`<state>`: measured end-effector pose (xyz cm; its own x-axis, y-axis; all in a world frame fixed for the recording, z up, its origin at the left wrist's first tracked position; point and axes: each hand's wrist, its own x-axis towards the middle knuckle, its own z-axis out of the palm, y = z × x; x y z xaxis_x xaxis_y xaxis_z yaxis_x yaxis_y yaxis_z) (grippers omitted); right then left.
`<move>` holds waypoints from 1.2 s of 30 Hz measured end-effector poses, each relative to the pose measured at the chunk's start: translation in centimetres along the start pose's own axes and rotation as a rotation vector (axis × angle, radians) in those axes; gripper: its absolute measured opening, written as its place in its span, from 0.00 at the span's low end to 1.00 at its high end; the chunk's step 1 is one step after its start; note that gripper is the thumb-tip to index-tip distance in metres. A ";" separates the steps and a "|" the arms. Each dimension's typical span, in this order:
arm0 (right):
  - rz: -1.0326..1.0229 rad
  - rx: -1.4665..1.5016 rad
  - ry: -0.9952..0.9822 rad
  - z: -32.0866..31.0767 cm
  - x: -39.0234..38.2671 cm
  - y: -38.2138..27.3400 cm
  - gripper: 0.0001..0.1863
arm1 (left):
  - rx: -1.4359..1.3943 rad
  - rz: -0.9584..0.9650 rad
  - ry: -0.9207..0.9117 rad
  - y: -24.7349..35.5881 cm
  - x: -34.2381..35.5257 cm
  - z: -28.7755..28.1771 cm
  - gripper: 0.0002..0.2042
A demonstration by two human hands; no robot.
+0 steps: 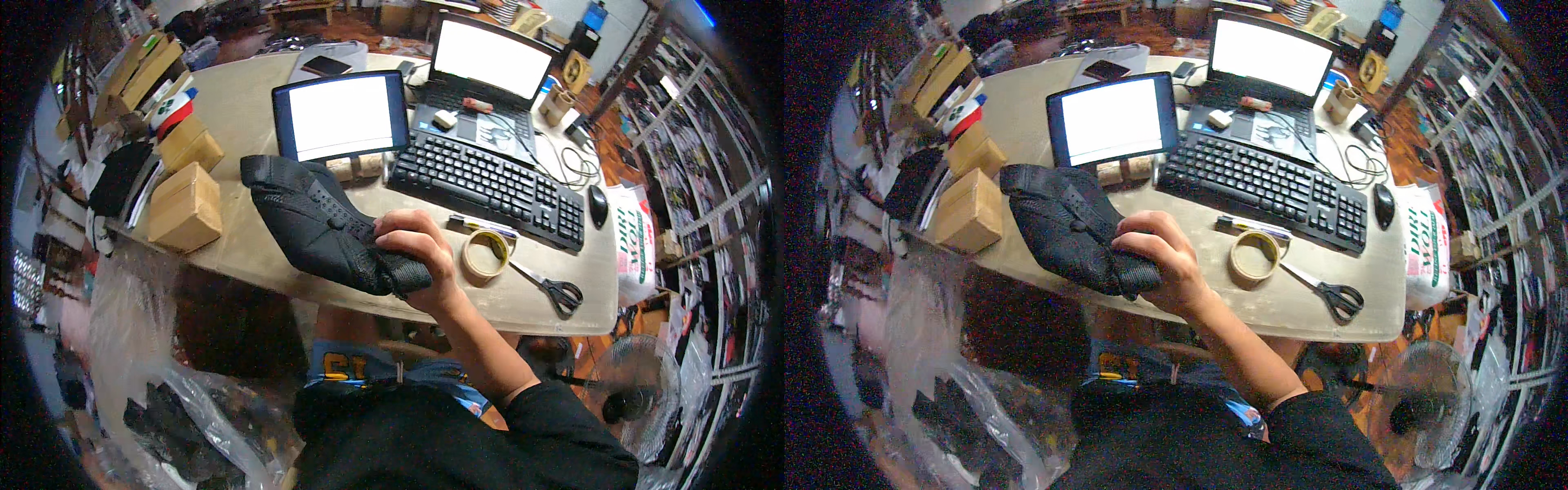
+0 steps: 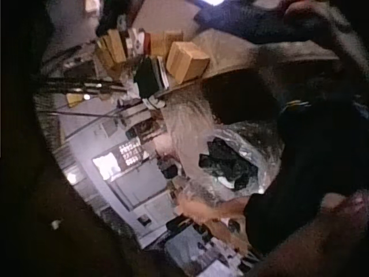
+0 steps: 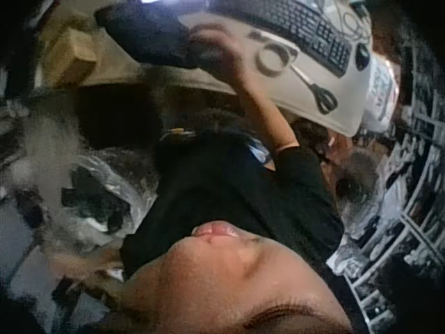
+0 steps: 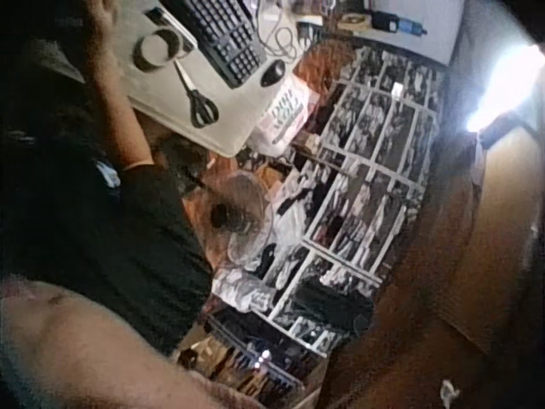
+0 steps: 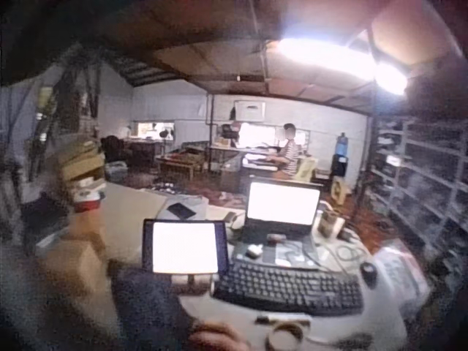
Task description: The person unpacks a black cap from a plastic mailer, places it on the desk, and interacts with a laptop using a keyboard and mouse. They then open a second black mailer using scissors, remove a black mesh cap, and adjust its strap.
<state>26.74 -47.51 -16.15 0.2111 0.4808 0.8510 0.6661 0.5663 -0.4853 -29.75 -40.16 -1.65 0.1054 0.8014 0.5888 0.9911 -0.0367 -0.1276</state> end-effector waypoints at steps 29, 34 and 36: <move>-0.359 -0.069 -0.298 -2.1 0.6 -5.0 0.21 | -1.033 1.320 -0.801 36.9 8.5 5.5 0.30; 0.186 0.028 -0.422 -3.6 1.4 -4.4 0.36 | -1.171 1.083 -1.429 37.5 9.3 8.9 0.17; 0.421 0.166 -0.115 -2.6 0.1 -4.1 0.47 | -1.450 0.736 -1.334 36.3 8.8 9.5 0.12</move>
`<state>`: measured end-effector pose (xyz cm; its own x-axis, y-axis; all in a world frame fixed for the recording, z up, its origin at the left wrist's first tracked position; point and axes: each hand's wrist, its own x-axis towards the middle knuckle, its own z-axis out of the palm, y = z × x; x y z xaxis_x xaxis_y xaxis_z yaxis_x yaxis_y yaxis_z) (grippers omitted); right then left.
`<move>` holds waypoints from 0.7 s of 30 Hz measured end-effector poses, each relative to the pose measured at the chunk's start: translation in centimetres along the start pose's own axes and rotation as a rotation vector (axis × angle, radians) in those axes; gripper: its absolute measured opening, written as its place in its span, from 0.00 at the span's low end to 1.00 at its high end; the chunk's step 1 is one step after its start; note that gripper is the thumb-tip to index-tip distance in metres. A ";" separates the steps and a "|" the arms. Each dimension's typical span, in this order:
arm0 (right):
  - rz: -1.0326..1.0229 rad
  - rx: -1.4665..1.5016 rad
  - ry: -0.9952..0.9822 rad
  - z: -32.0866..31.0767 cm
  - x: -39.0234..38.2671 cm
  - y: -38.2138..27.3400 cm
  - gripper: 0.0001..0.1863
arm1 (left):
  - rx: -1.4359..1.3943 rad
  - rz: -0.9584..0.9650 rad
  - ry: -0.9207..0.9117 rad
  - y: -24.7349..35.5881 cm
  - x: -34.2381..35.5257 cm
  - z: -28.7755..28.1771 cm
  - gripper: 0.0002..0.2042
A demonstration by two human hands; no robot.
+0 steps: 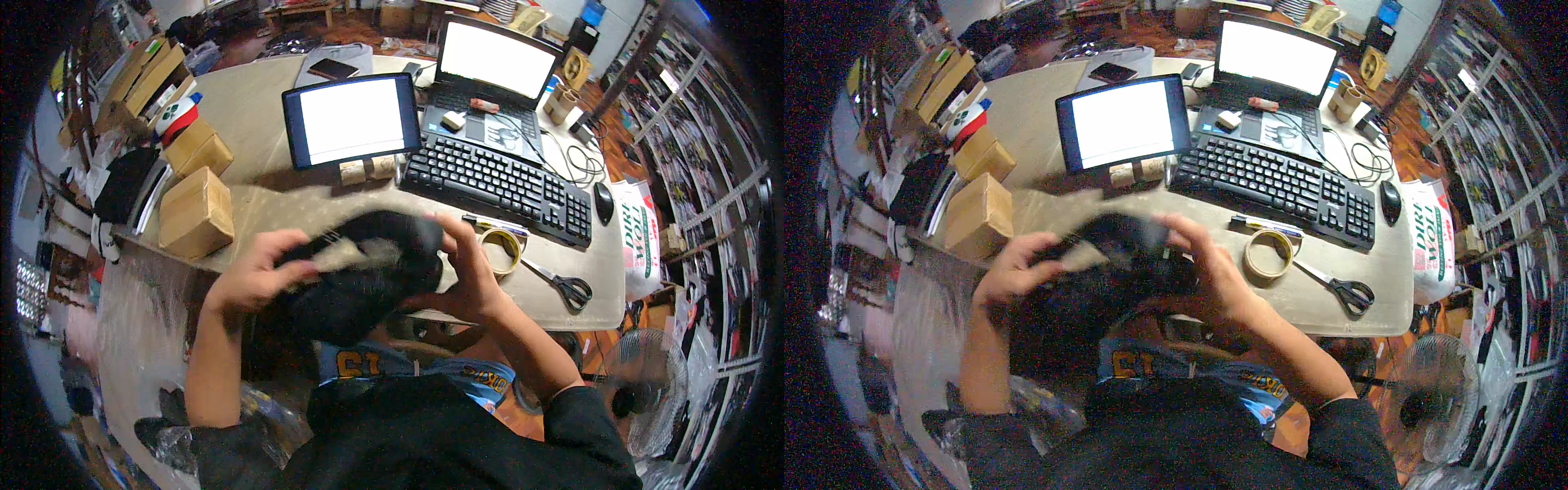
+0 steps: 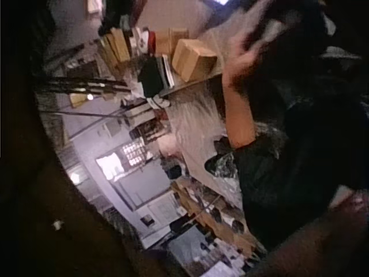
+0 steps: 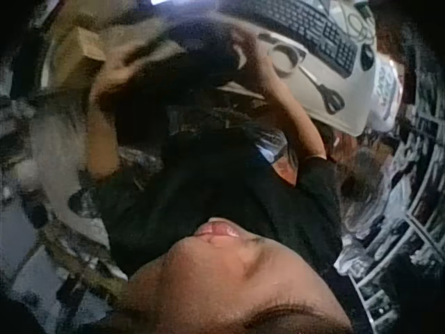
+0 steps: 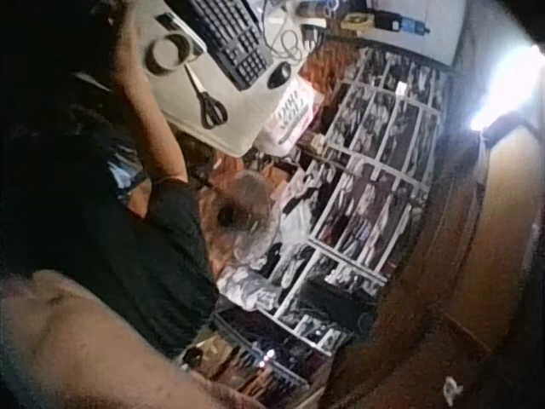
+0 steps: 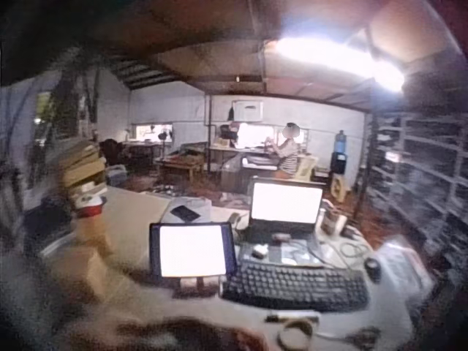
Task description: The person unpacks a black cap from a plastic mailer, places it on the desk, and interacts with a laptop using a keyboard and mouse. They then open a second black mailer using scissors, remove a black mesh cap, and adjust its strap.
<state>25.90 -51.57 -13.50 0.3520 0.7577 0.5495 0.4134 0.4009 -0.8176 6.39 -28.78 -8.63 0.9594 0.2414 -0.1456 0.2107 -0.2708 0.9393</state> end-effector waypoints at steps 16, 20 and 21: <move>0.373 -0.061 -0.349 -1.3 0.4 -1.4 0.33 | -0.570 -0.077 -0.190 -7.1 0.0 0.4 0.14; 0.294 -0.180 -0.361 -0.4 0.7 -3.5 0.32 | -0.432 -0.224 -0.530 -6.1 1.3 2.0 0.20; 0.256 -0.230 -0.361 -0.2 0.6 -3.5 0.32 | -0.282 -0.242 -0.596 -5.9 1.6 2.0 0.22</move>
<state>24.89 -52.60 -10.26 0.1695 0.9633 0.2082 0.5404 0.0858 -0.8370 7.09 -28.68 -15.03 0.8478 -0.3096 -0.4305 0.4519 -0.0029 0.8921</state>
